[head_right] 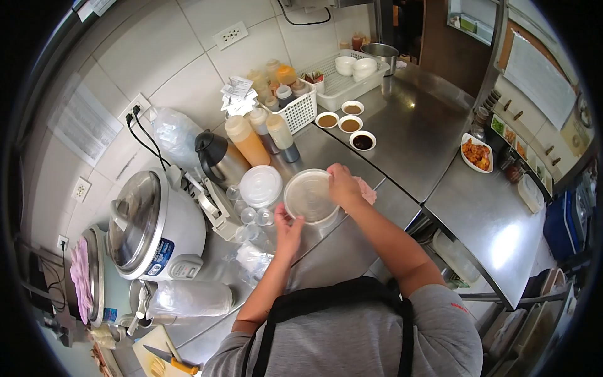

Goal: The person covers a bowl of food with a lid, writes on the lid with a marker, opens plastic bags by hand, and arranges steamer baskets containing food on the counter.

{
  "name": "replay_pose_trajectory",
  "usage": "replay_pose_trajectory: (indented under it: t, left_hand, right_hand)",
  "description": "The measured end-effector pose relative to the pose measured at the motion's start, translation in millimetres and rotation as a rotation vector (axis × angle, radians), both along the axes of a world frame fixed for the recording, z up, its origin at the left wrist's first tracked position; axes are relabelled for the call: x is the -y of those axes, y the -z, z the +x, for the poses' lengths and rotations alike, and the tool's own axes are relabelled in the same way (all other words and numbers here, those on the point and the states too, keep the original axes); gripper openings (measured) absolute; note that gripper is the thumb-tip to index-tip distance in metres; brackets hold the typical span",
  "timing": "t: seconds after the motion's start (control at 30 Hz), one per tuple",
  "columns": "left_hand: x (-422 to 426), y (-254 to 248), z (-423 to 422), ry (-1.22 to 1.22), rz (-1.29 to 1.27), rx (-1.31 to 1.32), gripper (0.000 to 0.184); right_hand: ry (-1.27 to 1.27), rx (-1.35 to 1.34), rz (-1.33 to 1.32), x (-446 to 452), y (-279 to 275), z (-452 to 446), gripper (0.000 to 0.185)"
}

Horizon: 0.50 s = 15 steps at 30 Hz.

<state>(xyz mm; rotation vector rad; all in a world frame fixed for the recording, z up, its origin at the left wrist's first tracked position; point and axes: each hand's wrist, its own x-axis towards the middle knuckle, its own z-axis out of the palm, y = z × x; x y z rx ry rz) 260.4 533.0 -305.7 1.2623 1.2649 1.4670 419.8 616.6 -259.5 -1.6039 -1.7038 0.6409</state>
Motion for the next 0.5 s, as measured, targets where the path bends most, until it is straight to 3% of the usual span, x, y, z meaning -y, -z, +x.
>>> replay_pose_trajectory:
  t: [0.13, 0.37, 0.47, 0.5]
  left_hand:
    - [-12, 21, 3, 0.03, 0.143, -0.118, 0.076]
    - [-15, 17, 7, 0.112, 0.099, 0.11, 0.075]
    - [-7, 8, 6, 0.153, 0.073, 0.145, 0.074]
    - [0, 5, 3, 0.169, 0.064, 0.135, 0.074]
  right_hand:
    - [0.036, 0.032, 0.064, -2, 4, 0, 0.018]
    - [0.074, 0.037, 0.138, -2, 13, -1, 0.02]
    - [-0.004, 0.062, -0.03, 10, 4, 5, 0.02]
    - [0.001, 0.103, 0.033, 19, 0, 7, 0.019]
